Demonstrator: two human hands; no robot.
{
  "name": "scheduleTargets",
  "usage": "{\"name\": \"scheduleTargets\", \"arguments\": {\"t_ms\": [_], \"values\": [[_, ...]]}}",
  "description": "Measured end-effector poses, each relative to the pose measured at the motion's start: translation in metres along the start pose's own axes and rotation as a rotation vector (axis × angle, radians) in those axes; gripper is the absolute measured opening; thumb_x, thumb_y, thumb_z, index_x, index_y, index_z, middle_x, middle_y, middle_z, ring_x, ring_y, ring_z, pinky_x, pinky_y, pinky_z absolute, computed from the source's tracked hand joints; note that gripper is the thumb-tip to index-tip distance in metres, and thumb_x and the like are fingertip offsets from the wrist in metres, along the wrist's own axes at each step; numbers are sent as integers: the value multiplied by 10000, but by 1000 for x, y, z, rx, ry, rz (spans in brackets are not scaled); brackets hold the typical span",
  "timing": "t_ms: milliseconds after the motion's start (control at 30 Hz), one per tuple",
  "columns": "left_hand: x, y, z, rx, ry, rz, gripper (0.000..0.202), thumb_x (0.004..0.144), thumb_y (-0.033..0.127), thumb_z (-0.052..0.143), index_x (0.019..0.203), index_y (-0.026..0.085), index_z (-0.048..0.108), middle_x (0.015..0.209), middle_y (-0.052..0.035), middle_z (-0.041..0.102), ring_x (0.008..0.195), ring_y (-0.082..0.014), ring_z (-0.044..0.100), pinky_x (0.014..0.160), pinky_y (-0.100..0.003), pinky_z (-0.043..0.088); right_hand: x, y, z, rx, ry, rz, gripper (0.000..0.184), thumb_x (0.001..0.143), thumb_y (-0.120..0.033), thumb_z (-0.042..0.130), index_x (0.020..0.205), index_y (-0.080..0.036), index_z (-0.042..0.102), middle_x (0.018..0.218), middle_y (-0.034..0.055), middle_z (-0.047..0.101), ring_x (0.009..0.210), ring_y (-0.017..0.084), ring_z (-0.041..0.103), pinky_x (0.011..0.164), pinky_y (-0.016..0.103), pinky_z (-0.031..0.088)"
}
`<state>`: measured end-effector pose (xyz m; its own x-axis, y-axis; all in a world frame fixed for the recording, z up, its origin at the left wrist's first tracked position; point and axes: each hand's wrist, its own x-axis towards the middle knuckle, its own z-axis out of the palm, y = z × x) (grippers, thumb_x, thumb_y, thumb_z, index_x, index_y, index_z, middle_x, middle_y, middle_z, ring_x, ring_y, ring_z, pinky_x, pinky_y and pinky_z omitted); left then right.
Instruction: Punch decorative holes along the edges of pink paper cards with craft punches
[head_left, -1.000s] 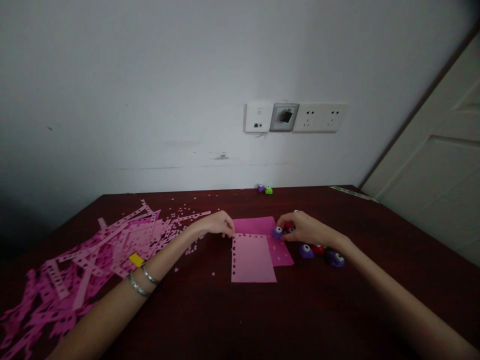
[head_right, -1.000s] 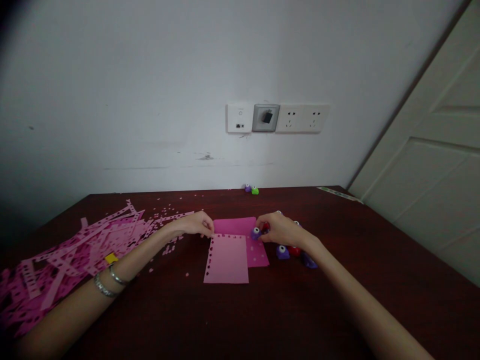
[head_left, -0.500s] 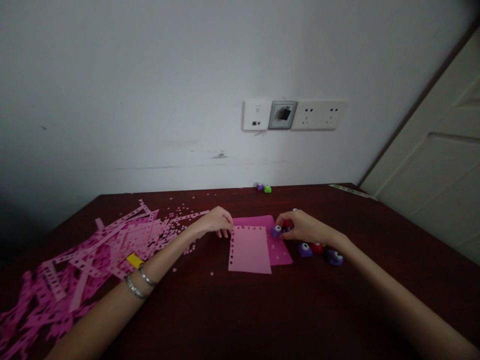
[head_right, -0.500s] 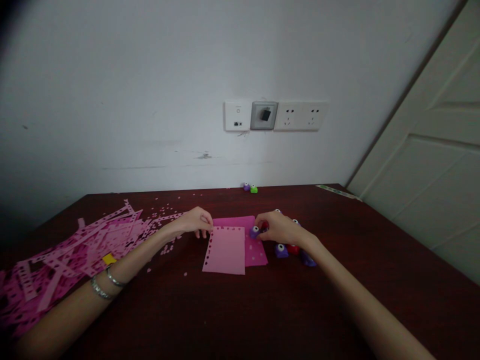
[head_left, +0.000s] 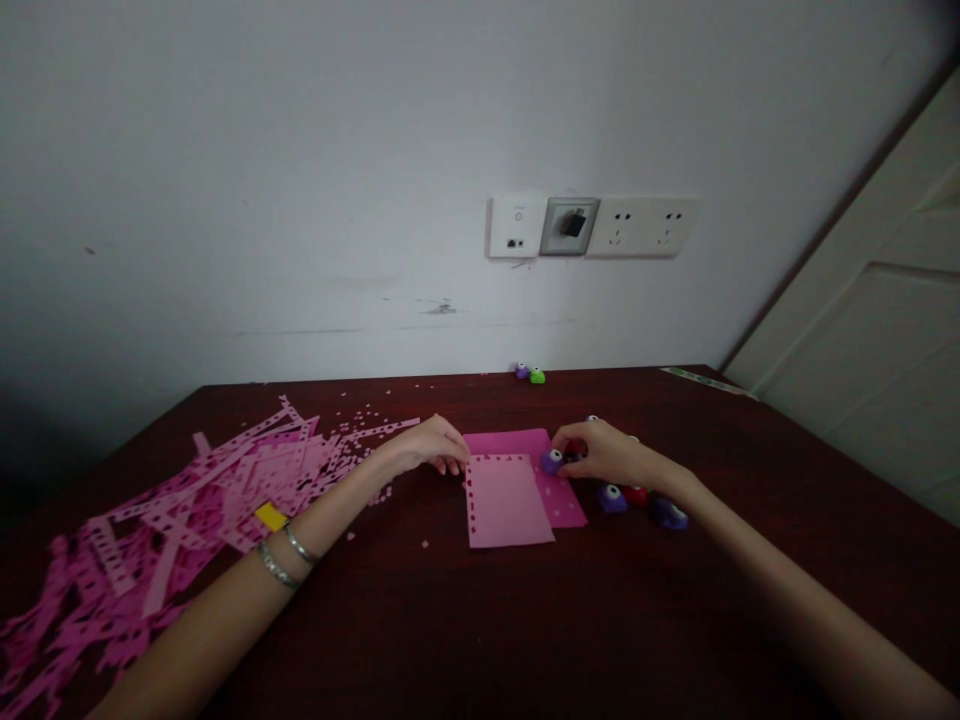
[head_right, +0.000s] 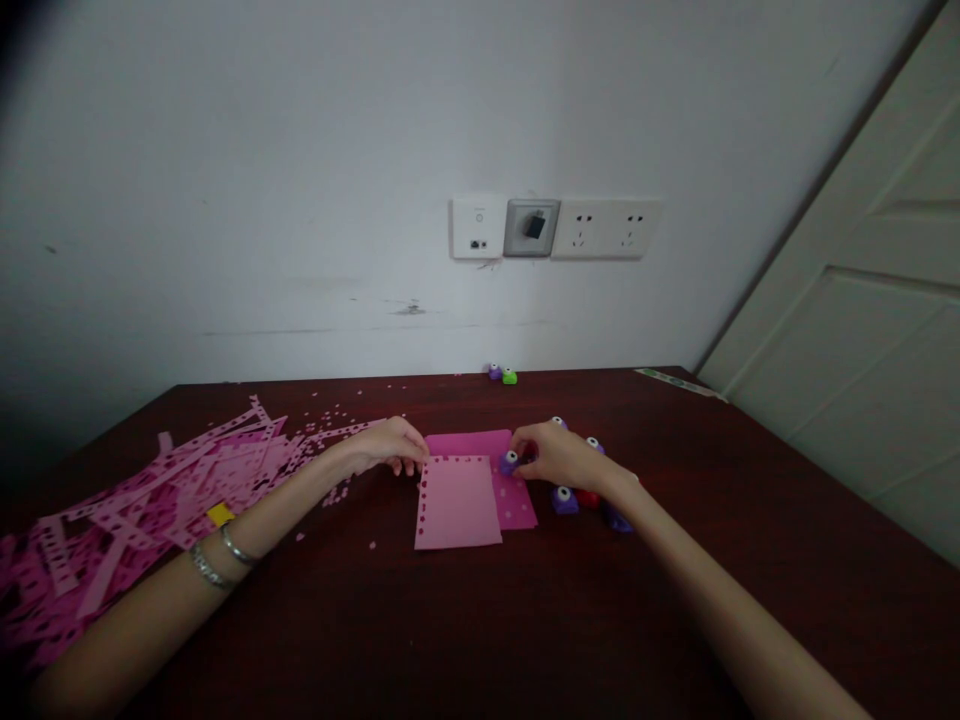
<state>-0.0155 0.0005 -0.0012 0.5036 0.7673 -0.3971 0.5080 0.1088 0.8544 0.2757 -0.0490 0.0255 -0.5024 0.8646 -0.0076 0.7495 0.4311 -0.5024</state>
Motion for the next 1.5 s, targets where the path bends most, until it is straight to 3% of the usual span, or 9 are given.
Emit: {"name": "scheduleTargets", "arguments": {"t_ms": [333,833,1500], "values": [[1,1,-2,-70,-31,-57,226,545,302,726,702,144,690,641,-43,624,584,-114,532,540,-271,401,3,-3,3,-48,28,-33,176,705,-265,639,868,-203,665,812,18,663,725,157,578,647,262,399],[3,-3,-1,-104,-71,-14,217,558,294,734,692,132,684,633,-51,644,546,-98,541,458,-231,375,4,-4,6,-61,10,-32,175,710,-278,637,862,-194,656,811,23,650,722,167,567,641,262,396],[3,-3,2,-121,-36,-95,170,558,260,714,669,139,674,681,-52,638,585,-112,549,556,-284,430,4,-4,8,-83,14,-61,152,696,-230,643,845,-207,657,821,19,657,725,167,563,640,263,389]]}}
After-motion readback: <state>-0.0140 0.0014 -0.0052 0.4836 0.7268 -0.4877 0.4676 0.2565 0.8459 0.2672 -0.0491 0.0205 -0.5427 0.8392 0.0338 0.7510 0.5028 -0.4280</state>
